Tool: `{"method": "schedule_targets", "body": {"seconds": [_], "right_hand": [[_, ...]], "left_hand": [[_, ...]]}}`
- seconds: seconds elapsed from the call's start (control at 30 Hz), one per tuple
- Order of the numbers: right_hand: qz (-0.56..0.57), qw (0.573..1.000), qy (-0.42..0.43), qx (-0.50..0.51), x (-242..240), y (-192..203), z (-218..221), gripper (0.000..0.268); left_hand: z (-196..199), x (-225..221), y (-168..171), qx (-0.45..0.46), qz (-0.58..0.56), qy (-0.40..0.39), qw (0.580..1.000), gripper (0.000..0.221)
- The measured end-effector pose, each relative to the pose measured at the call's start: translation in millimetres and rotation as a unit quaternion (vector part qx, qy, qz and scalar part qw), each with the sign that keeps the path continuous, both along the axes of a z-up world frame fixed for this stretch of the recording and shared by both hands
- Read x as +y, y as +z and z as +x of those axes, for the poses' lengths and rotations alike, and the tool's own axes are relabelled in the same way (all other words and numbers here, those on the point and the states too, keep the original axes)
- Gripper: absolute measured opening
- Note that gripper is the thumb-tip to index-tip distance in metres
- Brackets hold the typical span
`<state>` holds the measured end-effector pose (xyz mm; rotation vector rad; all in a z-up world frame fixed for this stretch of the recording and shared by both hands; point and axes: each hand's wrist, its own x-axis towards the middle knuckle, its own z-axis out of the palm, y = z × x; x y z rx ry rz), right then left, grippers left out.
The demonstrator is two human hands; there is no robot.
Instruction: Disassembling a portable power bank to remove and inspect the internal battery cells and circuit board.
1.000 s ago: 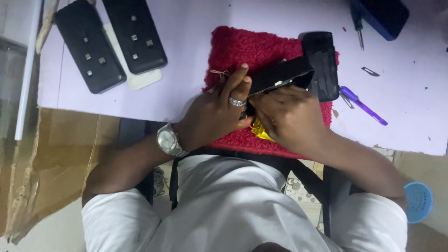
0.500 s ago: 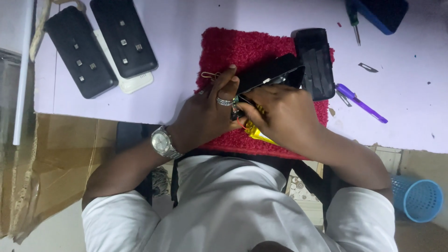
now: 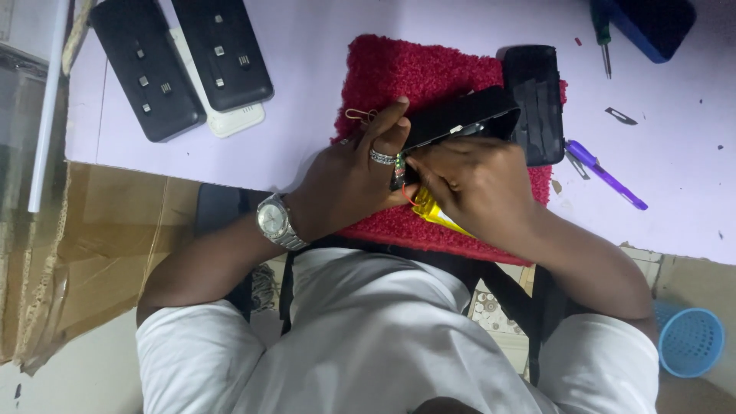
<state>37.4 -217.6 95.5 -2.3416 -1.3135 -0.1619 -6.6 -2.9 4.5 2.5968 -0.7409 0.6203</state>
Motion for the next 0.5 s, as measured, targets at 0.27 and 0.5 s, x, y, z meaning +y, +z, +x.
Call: {"method": "schedule_targets", "body": {"seconds": [0.27,0.5], "right_hand": [[0.002,1.0,0.016,-0.003,-1.8,-2.0,3.1,0.014],[-0.009,1.0,0.005,-0.029,-5.3,-9.1,1.0,0.013]], "left_hand": [[0.6,0.5,4.8,0.044,-0.041,-0.005,0.998,0.092],[-1.4,1.3,2.2,0.071,-0.041,-0.004,0.997,0.087]]}}
